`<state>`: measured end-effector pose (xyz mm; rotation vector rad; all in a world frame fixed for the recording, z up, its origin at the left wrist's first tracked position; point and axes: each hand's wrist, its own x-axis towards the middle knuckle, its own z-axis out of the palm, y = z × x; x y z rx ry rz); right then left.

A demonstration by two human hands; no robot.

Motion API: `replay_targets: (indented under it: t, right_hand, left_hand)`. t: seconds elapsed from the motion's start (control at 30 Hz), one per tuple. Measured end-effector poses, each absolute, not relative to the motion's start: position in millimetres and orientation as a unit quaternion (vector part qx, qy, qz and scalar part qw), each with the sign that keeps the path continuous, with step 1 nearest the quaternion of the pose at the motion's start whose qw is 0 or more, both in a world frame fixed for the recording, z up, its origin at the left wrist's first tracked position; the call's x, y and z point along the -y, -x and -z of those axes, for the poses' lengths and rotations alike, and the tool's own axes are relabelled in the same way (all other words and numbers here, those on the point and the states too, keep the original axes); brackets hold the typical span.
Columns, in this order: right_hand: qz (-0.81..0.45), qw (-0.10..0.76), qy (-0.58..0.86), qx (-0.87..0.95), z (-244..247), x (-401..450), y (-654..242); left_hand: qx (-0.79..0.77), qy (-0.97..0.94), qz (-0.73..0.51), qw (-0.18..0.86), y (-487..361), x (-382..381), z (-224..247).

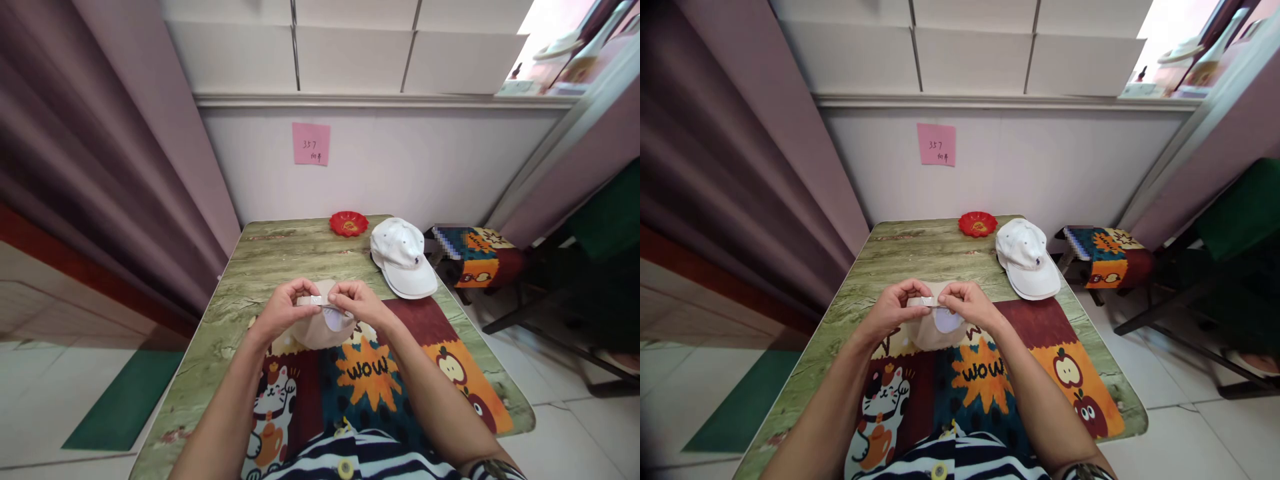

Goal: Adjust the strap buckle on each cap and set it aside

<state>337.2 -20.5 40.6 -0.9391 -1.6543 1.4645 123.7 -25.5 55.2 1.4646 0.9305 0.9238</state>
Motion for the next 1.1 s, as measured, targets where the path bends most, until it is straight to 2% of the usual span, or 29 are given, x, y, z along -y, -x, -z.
replay_targets:
  t: [0.87, 1.1]
  right_hand:
    - [-0.569, 0.356, 0.395, 0.627, -44.9, 28.1, -331.5]
    - [-0.567, 0.351, 0.410, 0.622, -39.9, 29.2, -331.6]
  left_hand:
    - [-0.388, -0.662, -0.371, 0.523, -129.8, 29.1, -54.8]
    - [-0.448, -0.675, -0.246, 0.532, -117.9, 24.9, -63.2]
